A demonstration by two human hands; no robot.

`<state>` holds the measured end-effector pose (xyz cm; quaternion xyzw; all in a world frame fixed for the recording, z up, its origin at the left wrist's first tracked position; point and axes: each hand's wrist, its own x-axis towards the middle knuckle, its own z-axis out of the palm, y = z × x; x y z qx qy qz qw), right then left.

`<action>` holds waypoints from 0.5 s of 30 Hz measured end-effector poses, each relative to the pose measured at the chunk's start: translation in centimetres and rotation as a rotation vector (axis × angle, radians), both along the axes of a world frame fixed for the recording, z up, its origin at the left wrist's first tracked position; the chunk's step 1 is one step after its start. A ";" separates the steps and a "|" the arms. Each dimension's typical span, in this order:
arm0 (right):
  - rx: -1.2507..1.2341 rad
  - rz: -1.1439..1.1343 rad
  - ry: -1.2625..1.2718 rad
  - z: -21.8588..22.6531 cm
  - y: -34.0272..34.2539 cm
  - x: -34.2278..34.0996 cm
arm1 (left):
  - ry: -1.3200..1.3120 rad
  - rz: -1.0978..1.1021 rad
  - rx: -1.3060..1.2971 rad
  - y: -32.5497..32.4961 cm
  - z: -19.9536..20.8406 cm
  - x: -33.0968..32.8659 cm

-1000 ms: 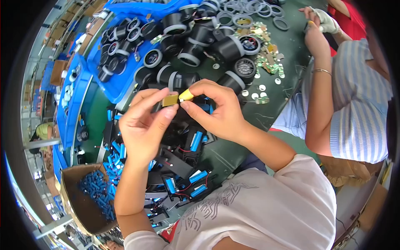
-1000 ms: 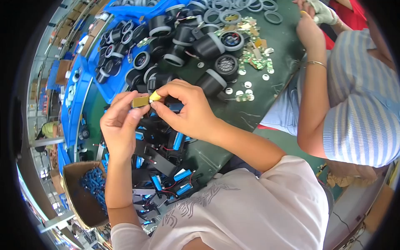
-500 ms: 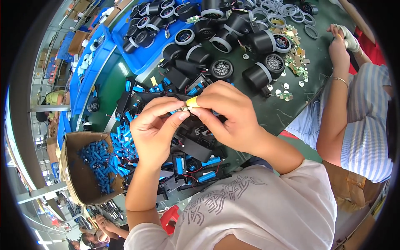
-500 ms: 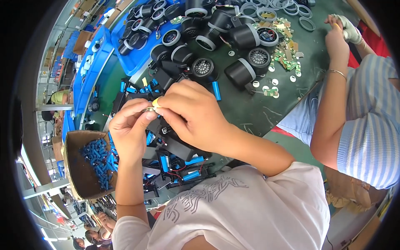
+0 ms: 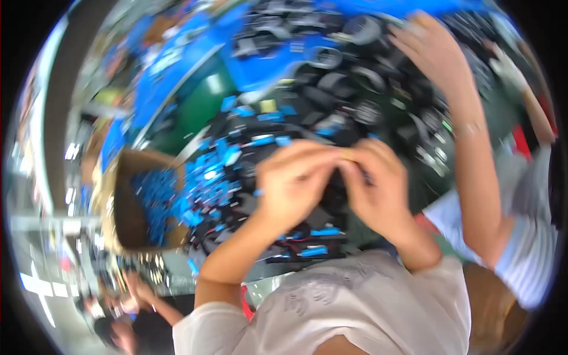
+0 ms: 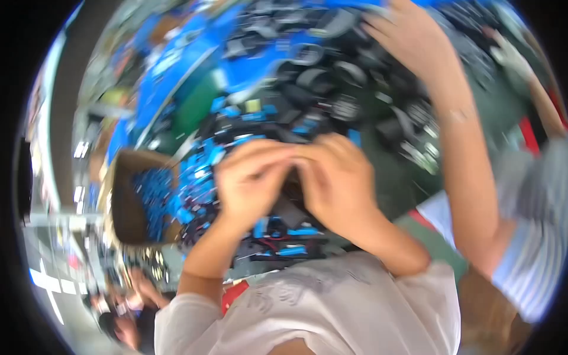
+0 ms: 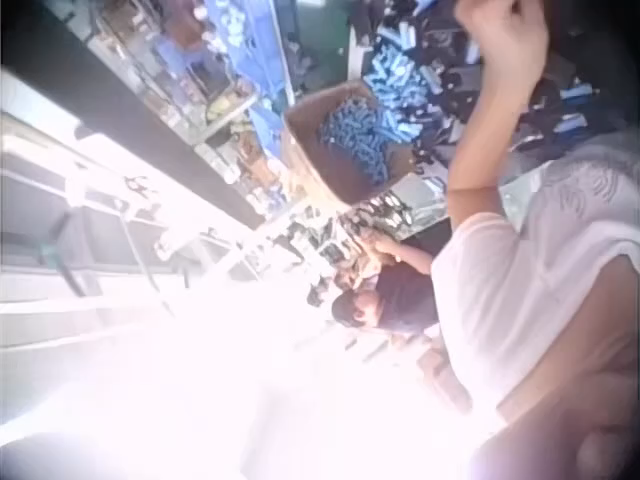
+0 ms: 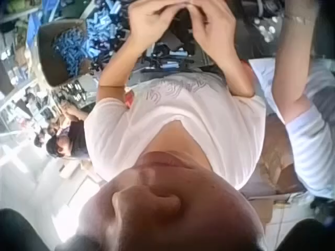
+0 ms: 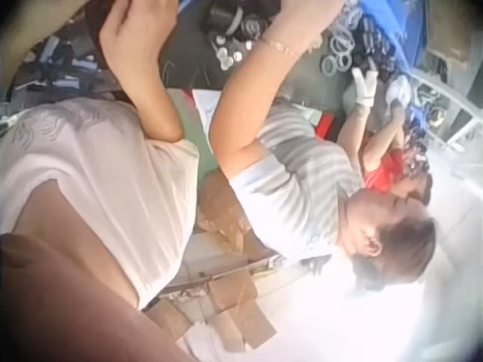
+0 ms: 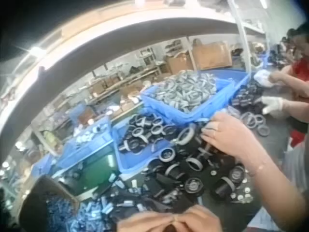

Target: The person assembles electronic devices by hand, connecting battery packs and wiring into plastic component housings.

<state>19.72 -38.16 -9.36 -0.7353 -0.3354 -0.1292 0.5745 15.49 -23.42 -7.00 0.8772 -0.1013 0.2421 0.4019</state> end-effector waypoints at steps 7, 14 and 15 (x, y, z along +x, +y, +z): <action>-0.105 -0.024 0.132 -0.8 -0.9 -2.3 | -0.137 -0.057 -0.199 -1.4 -1.7 0.1; -0.170 0.162 0.181 -2.7 -2.2 -0.1 | 0.103 -0.354 -0.192 0.7 -1.4 3.7; -0.264 0.094 0.069 -3.0 -2.0 0.1 | 0.095 -0.391 -0.193 0.8 -1.3 3.9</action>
